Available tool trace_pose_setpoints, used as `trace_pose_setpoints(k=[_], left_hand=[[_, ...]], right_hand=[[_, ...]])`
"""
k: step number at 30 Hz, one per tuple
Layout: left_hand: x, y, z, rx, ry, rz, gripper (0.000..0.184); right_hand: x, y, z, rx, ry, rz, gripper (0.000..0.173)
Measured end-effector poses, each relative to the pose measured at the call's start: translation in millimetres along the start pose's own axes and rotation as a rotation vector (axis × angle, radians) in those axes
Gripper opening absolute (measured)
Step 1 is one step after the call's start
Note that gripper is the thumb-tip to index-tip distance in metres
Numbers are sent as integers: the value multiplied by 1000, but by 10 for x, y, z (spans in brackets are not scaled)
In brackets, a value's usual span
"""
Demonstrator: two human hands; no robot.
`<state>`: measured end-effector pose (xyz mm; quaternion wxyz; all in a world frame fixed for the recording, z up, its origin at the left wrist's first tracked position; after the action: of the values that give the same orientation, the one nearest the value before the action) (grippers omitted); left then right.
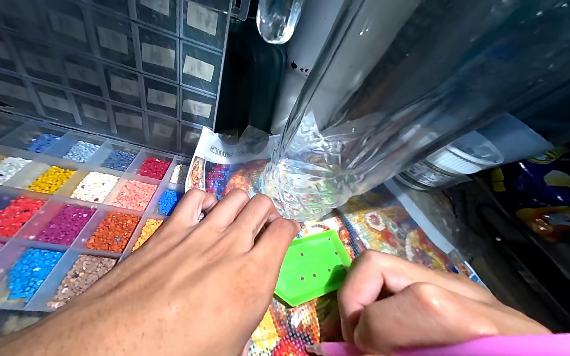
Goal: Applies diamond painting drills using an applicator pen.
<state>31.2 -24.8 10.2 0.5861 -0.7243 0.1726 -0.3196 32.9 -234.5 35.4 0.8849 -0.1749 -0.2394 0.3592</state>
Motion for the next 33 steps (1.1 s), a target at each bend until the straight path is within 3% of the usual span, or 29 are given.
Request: trace_pose_setpoints(k=[22, 25, 29, 33], left_hand=[[11, 2, 4, -7, 0, 20, 85], [25, -19, 11, -45, -21, 74, 86], [17, -11, 29, -117, -45, 29, 79], [21, -4, 34, -162, -78, -43, 68]], right_hand=[[12, -2, 81, -91, -22, 40, 17], [27, -171, 116, 15, -33, -99, 13], [25, -524, 55, -155, -86, -375, 9], [30, -580, -45, -130, -20, -396, 13]])
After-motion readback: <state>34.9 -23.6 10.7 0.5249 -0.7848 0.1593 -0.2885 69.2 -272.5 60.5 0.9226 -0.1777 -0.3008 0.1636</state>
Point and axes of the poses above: each hand's wrist, its own x-axis towards the middle knuckle, its own y-axis out of the palm, z = x × y, the point moved 4 cm from there along x, towards the middle knuckle, and after that the axes turned 5 degrees about -z, right-handed, at the moved point
